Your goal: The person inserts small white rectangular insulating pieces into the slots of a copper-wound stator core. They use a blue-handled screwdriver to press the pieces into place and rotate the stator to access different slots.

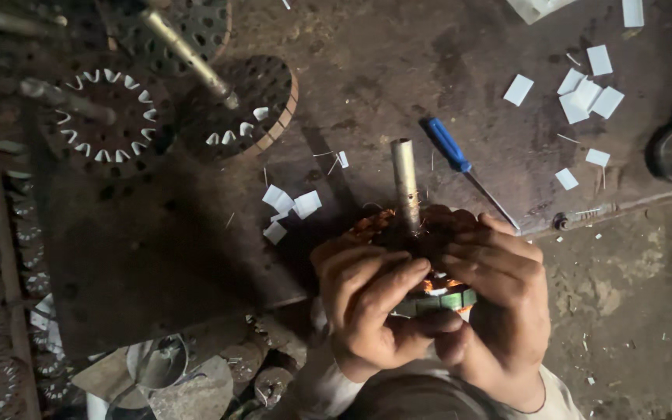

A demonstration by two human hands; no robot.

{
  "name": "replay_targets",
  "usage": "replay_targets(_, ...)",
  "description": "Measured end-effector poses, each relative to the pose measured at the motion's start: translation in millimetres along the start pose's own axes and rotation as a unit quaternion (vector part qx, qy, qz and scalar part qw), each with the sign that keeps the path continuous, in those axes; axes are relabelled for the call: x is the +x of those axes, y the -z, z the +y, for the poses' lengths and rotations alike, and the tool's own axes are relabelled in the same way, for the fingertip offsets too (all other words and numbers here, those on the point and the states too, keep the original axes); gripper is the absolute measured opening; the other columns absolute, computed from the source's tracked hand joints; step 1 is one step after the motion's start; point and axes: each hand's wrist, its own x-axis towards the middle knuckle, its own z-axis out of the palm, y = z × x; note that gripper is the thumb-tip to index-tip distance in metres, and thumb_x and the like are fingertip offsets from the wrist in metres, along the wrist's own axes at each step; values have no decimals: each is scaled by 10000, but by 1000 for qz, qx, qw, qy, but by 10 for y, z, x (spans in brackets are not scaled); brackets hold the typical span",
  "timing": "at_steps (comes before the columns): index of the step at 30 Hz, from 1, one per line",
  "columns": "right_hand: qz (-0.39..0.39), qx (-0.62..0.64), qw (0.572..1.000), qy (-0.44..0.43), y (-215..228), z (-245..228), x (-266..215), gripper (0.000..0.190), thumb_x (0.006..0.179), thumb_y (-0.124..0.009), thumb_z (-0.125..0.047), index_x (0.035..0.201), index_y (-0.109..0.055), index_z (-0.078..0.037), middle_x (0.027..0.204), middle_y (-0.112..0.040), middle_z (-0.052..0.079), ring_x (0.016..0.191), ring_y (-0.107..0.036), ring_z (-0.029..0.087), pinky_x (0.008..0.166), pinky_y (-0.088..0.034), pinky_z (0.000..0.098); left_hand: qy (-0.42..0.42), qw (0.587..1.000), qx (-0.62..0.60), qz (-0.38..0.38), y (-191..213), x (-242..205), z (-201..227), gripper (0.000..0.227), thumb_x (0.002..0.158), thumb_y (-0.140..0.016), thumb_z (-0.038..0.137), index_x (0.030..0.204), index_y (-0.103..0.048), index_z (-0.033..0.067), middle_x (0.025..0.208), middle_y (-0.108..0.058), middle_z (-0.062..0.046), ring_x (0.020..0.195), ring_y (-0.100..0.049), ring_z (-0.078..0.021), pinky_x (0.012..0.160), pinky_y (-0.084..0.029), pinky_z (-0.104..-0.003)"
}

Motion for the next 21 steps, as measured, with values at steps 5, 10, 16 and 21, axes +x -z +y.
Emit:
replay_targets(5, -96, -62, 993, 26, 83, 9, 215, 571, 948, -676, -455, 1261, -604, 17, 1278, -661, 159, 1249, -596, 319, 1191, -416, 478, 85, 990, -106, 21, -30, 84, -25, 527, 979, -800, 422, 1308, -614, 55, 1216, -648, -87, 1118, -667, -253, 995, -589, -364)
replay_targets(10, 11, 52, 995, -82, 202, 119, 344, 561, 977, -662, -429, 1300, -579, 23, 1331, -576, 121, 1315, -539, 322, 1188, -419, 430, 97, 993, -69, -25, 191, 247, -73, 422, 953, -809, 263, 1305, -655, 87, 1158, -672, -65, 1074, -634, -221, 929, -522, -327)
replay_targets(16, 12, -286, 953, -103, 162, 295, 582, 283, 889, -797, -160, 1120, -732, -10, 1093, -623, 157, 1049, -552, 371, 885, -483, 455, 136, 987, -89, 14, 221, 463, -182, 315, 962, -792, 204, 1235, -711, 70, 1170, -702, -76, 1028, -691, -206, 875, -555, -288)
replay_targets(21, -36, -323, 944, -59, 119, 526, 635, 161, 884, -798, -113, 901, -673, -12, 946, -597, 149, 920, -572, 370, 775, -487, 480, 167, 969, -182, -8, 208, 550, -241, 348, 952, -787, 248, 1211, -683, 40, 1179, -687, -93, 1054, -688, -225, 919, -561, -307)
